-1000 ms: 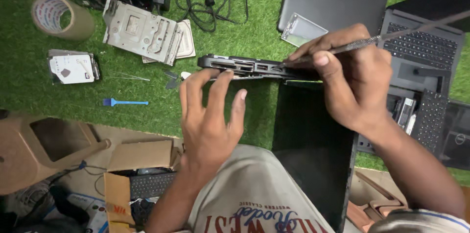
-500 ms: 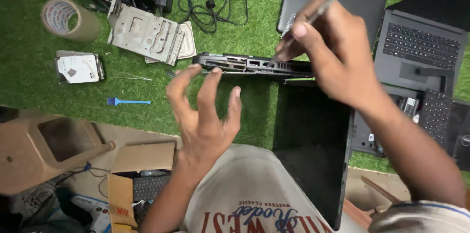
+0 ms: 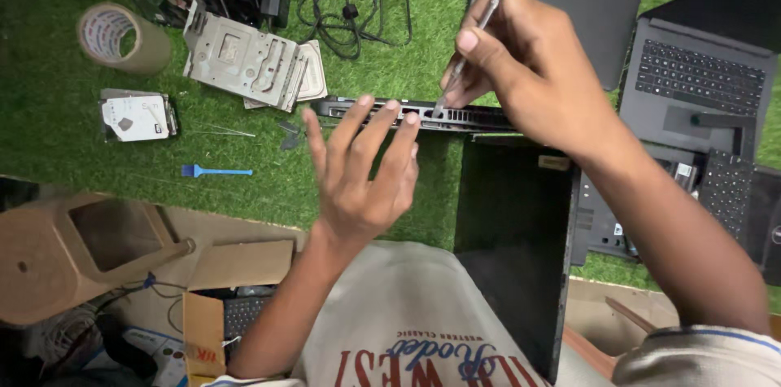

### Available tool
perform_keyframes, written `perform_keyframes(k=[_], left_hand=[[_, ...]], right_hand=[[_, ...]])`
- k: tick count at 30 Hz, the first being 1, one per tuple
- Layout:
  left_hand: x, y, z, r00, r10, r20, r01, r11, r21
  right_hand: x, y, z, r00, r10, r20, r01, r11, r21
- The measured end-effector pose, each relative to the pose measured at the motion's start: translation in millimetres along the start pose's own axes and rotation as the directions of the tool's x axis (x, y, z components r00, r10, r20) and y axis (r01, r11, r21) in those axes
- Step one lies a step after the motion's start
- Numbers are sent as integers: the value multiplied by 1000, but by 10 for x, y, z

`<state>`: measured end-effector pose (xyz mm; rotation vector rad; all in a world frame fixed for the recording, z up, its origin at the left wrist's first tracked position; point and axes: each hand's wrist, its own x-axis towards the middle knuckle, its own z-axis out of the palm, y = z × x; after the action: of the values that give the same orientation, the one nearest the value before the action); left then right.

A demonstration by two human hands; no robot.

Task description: The person pries open the bottom cover of a laptop chassis using a metal spudger, working the tool along the seam around the edges. They rotate and reposition the laptop shell on the bench and continue prying along the side to release the cover.

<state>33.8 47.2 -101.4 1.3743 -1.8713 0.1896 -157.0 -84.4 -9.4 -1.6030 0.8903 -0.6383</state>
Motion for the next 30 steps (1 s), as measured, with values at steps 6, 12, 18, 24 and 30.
perform_keyframes(k=[6, 12, 18, 24, 30], left_hand=[[-146, -95, 75, 998, 57, 3, -58, 998, 20], [-193, -62, 127, 999, 49, -1, -49, 997, 53], [-149, -28, 139, 998, 48, -39, -43, 992, 121], [-3, 220, 86, 990, -64, -128, 86, 982, 170], [127, 325, -7, 986, -129, -108, 150, 966, 209]], right_hand=[[36, 38, -7, 1000, 1, -3, -1, 999, 37], [28, 74, -11, 1000, 6, -14, -5, 998, 59], [15, 109, 6, 1000, -3, -20, 5, 997, 83], [33, 131, -19, 1000, -10, -11, 10, 998, 60], [48, 66, 23, 999, -22, -34, 27, 986, 164]])
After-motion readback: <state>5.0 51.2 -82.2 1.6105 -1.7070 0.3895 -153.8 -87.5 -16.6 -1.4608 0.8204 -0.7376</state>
